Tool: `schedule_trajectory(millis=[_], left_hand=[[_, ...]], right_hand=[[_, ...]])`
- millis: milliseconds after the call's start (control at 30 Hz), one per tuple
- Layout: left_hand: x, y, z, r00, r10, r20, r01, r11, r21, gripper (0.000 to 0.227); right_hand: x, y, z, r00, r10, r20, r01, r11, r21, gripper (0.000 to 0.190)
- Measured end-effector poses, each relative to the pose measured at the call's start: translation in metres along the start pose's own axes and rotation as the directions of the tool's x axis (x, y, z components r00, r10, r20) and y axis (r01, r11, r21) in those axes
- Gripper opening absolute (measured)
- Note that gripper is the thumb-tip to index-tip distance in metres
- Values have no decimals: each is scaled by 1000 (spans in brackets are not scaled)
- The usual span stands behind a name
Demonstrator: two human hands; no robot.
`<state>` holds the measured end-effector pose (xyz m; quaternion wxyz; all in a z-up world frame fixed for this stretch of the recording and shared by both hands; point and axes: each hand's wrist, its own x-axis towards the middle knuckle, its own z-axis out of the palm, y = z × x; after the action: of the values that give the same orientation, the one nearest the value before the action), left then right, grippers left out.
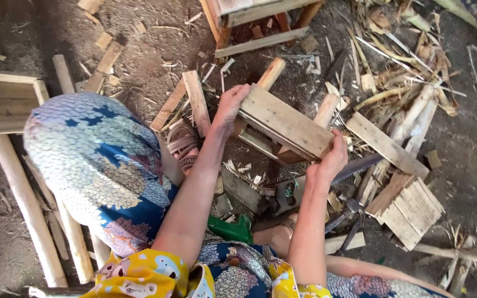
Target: The person sits on the ground assembling a small wooden stool frame. They position a wooden plank across the legs, saw a piece of wood with a hand saw, hammer nails into the frame, and press and fit the parts together by hand.
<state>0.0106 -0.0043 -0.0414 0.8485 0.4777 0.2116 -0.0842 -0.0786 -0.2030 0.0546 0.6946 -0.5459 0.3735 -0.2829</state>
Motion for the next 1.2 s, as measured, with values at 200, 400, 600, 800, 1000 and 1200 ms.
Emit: schedule_trajectory(millis=[200, 400, 600, 800, 1000, 1200], left_hand=[[-17, 14, 11, 991, 135, 18, -137, 982, 129, 15], [-30, 25, 18, 974, 216, 66, -224, 961, 160, 22], [-28, 23, 14, 974, 216, 72, -224, 966, 126, 23], [-29, 26, 14, 970, 228, 91, -238, 962, 131, 24], [-38, 35, 18, 972, 214, 101, -223, 970, 92, 24], [-23, 24, 12, 966, 232, 111, -241, 968, 74, 24]], right_hand=[[53, 54, -30, 1000, -11, 1, 11, 998, 68, 18], [22, 19, -13, 996, -34, 81, 32, 999, 22, 13], [37, 35, -19, 987, -11, 161, 16, 999, -28, 12], [32, 19, -30, 954, 188, 236, -222, 966, 129, 19], [42, 17, -50, 890, 358, 282, -396, 914, 87, 29], [27, 4, -42, 832, 261, 490, -299, 954, 0, 51]])
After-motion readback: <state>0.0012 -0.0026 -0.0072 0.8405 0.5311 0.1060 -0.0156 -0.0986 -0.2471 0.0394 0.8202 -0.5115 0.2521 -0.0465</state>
